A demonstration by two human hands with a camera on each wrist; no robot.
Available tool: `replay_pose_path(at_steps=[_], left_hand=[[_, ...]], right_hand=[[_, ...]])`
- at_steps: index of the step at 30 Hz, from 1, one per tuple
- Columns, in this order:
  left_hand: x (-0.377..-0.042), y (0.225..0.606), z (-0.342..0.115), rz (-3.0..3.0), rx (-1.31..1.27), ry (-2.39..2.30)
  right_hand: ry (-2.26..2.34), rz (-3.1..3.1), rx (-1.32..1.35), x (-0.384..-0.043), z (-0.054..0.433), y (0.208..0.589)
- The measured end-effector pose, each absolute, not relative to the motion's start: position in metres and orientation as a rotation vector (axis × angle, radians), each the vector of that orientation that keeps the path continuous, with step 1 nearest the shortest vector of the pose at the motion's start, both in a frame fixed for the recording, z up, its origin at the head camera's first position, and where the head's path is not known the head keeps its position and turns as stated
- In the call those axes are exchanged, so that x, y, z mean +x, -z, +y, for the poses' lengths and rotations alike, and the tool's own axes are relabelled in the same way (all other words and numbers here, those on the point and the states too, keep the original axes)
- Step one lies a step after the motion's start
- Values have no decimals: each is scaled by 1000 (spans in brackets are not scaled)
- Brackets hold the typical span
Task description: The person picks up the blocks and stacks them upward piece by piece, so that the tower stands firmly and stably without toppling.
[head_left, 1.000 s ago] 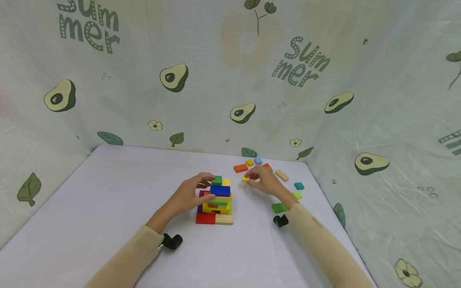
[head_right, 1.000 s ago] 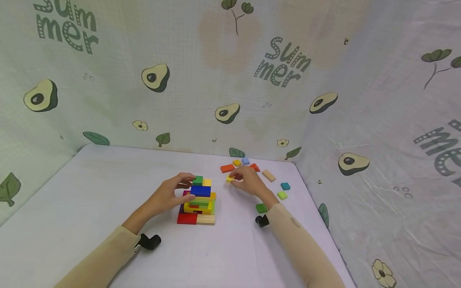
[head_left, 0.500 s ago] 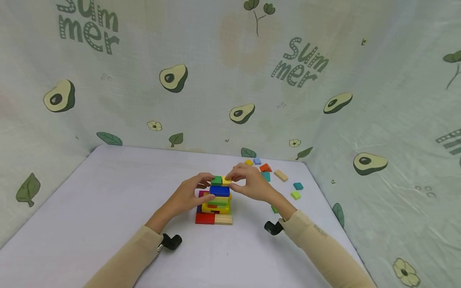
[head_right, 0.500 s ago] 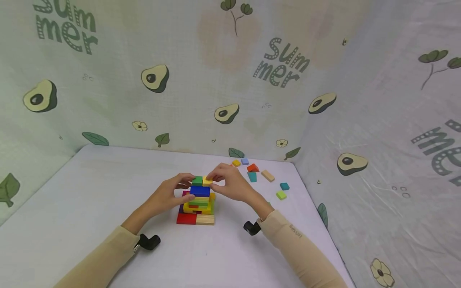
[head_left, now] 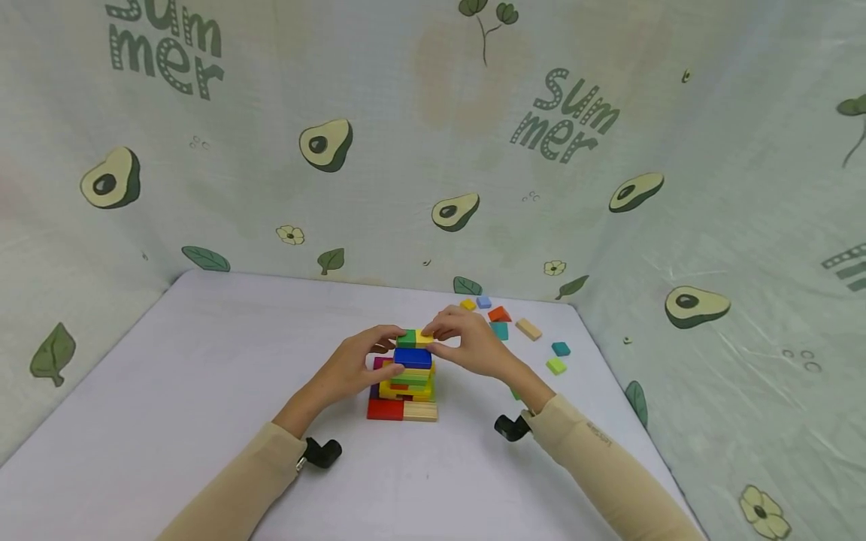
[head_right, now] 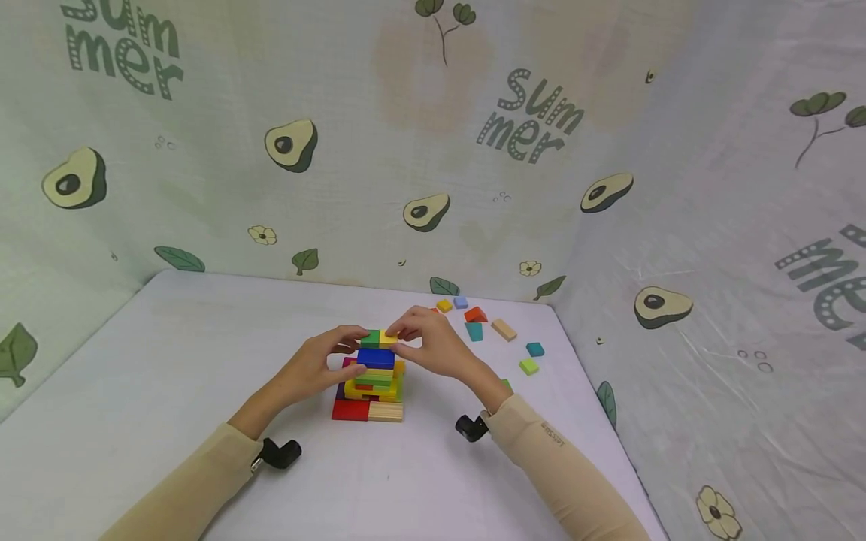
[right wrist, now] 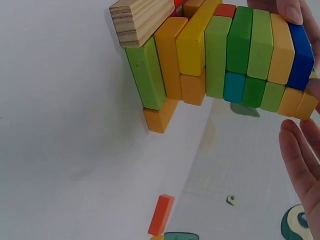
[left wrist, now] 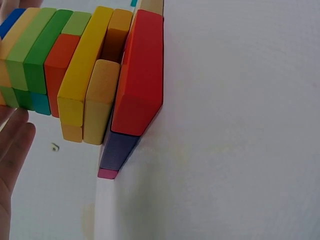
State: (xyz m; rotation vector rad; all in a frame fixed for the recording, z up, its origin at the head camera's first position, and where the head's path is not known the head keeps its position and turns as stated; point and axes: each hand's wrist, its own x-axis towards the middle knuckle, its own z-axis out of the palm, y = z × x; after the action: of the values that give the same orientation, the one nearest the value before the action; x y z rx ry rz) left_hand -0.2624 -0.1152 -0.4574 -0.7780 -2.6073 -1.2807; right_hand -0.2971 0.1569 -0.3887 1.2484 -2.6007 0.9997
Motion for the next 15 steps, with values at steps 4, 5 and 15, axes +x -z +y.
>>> replay_pose_path(at_steps=[4,5,15], left_hand=[[-262,456,-115,-2604,-788,1286],[-262,456,-115,-2601,-789,1290],[-261,458,-116,-2582,-796,1283]], right_hand=[[-1014,-2596,1227,-302,166,385],[-1019,-2593,1209,-305,171,385],[-843,-2884,917,-371,216,420]])
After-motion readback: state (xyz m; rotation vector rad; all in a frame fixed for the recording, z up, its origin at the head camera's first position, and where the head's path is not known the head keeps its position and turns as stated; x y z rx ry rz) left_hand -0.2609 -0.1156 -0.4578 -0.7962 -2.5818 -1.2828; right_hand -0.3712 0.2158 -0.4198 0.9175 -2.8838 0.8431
